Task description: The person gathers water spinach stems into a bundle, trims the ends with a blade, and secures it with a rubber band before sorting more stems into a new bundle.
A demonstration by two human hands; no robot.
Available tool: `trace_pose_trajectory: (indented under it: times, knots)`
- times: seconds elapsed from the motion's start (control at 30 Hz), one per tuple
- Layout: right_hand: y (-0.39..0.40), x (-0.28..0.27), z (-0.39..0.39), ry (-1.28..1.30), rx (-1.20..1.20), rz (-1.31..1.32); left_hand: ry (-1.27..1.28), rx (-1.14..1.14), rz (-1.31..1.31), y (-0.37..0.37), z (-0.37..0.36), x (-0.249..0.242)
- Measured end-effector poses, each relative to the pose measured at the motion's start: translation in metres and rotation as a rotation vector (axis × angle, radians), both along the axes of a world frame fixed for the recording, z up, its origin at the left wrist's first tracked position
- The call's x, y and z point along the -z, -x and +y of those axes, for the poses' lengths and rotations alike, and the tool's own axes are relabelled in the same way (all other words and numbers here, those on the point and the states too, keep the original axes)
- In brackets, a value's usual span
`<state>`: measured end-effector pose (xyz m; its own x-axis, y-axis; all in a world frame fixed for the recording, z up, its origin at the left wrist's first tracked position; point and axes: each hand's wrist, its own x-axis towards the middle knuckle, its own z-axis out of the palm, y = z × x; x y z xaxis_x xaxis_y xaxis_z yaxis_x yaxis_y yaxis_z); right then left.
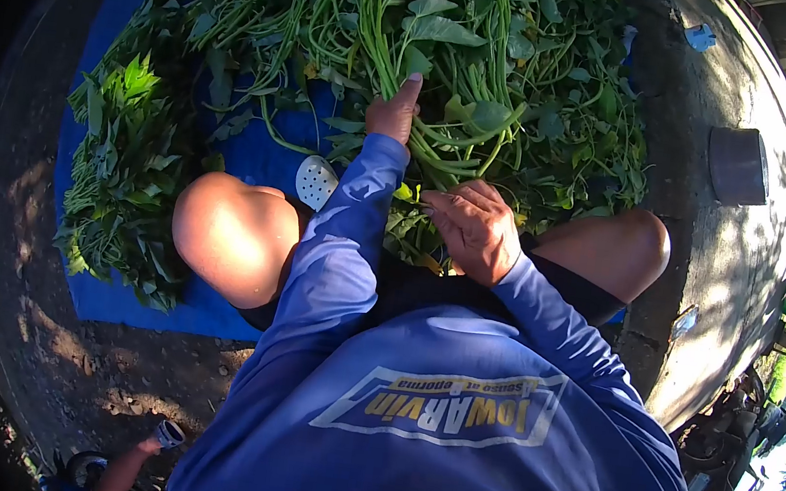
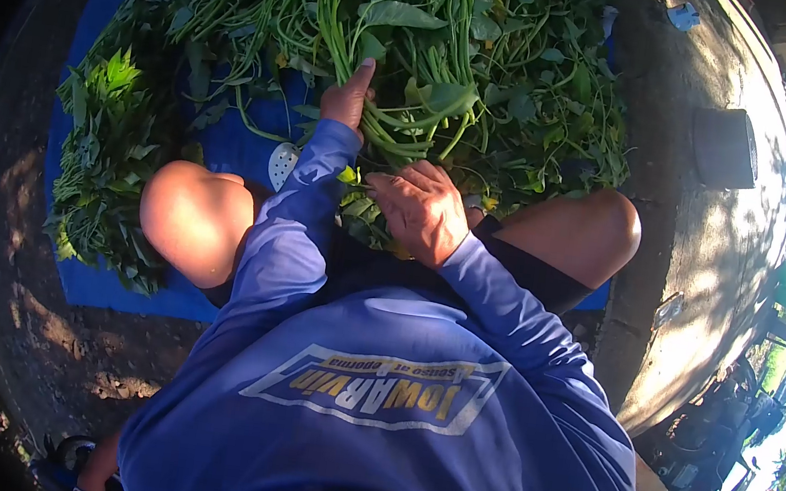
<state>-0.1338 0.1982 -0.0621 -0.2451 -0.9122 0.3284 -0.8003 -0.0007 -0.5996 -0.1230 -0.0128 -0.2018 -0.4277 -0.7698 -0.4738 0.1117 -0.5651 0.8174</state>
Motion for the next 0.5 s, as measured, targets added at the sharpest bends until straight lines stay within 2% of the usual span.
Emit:
trace_pose_trajectory:
  times: [0.1,0.17,0.23,0.3,0.37,0.4,0.43,0.5]
  knots:
    - [0.009,-0.026,0.025,0.036,0.025,-0.054,-0.035,0.001,0.088,-0.005,-0.009,-0.024]
    - [0.040,-0.039,0.043,-0.002,0.308,-0.030,-0.067,0.058,0.167,-0.009,-0.014,-0.030]
    - [0.076,-0.039,0.050,-0.080,0.686,0.467,-0.078,0.135,0.219,-0.011,-0.017,-0.039]
    - [0.096,-0.038,0.057,-0.125,0.844,0.434,-0.106,0.230,0.248,-0.016,-0.016,-0.054]
    - [0.111,-0.031,0.062,-0.079,0.770,-0.219,-0.080,0.298,0.278,-0.018,-0.013,-0.068]
    - [0.110,-0.032,0.059,-0.141,0.656,-0.442,-0.078,0.306,0.270,-0.021,-0.009,-0.072]
    - [0.099,-0.034,0.050,-0.028,0.453,-0.373,-0.070,0.313,0.266,-0.022,-0.007,-0.076]
    - [0.077,-0.047,0.032,-0.109,0.156,-0.242,-0.056,0.353,0.286,-0.021,-0.008,-0.077]
